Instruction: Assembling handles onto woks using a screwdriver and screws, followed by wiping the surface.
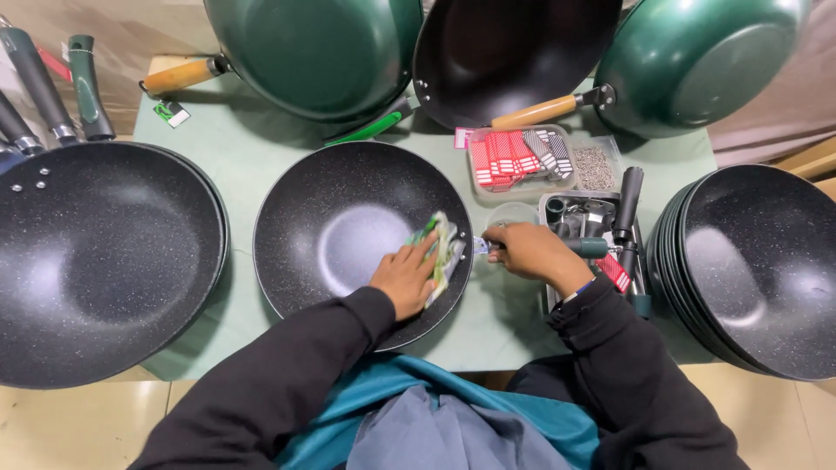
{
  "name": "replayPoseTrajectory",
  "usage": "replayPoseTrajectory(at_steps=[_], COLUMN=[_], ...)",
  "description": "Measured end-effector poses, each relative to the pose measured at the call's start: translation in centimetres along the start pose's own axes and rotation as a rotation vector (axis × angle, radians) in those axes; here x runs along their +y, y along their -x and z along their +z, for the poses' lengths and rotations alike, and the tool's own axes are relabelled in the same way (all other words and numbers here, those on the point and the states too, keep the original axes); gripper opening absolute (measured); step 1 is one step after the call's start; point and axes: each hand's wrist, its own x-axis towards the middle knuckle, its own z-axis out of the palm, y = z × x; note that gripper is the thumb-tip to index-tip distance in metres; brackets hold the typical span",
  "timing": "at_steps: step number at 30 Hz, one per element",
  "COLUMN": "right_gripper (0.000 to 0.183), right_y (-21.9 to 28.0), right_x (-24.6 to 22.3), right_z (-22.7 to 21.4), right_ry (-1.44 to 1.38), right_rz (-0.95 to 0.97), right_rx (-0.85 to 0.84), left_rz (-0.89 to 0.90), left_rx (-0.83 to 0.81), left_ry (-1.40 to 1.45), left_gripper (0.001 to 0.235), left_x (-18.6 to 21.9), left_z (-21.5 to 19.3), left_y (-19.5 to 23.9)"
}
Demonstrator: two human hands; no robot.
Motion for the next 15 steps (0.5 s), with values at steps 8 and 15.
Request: replayPoseTrajectory(at_steps=[8,15], right_gripper=[0.039,0.041], right_y=[0.4,0.4], right_x=[-0.2,0.0], right_z=[-0.5,-0.2], right_ry=[-0.007,-0.005], right_rz=[-0.020,-0.022], right_rx=[0.012,0.026], left_rz=[-0.367,-0.609], left_rx=[-0.006,-0.029], left_ry=[-0.135,-0.680], left_gripper=[0.066,0.069], left_x=[-4.9,-8.8], left_z=[0.3,-0.2], left_y=[-5.0,-2.9])
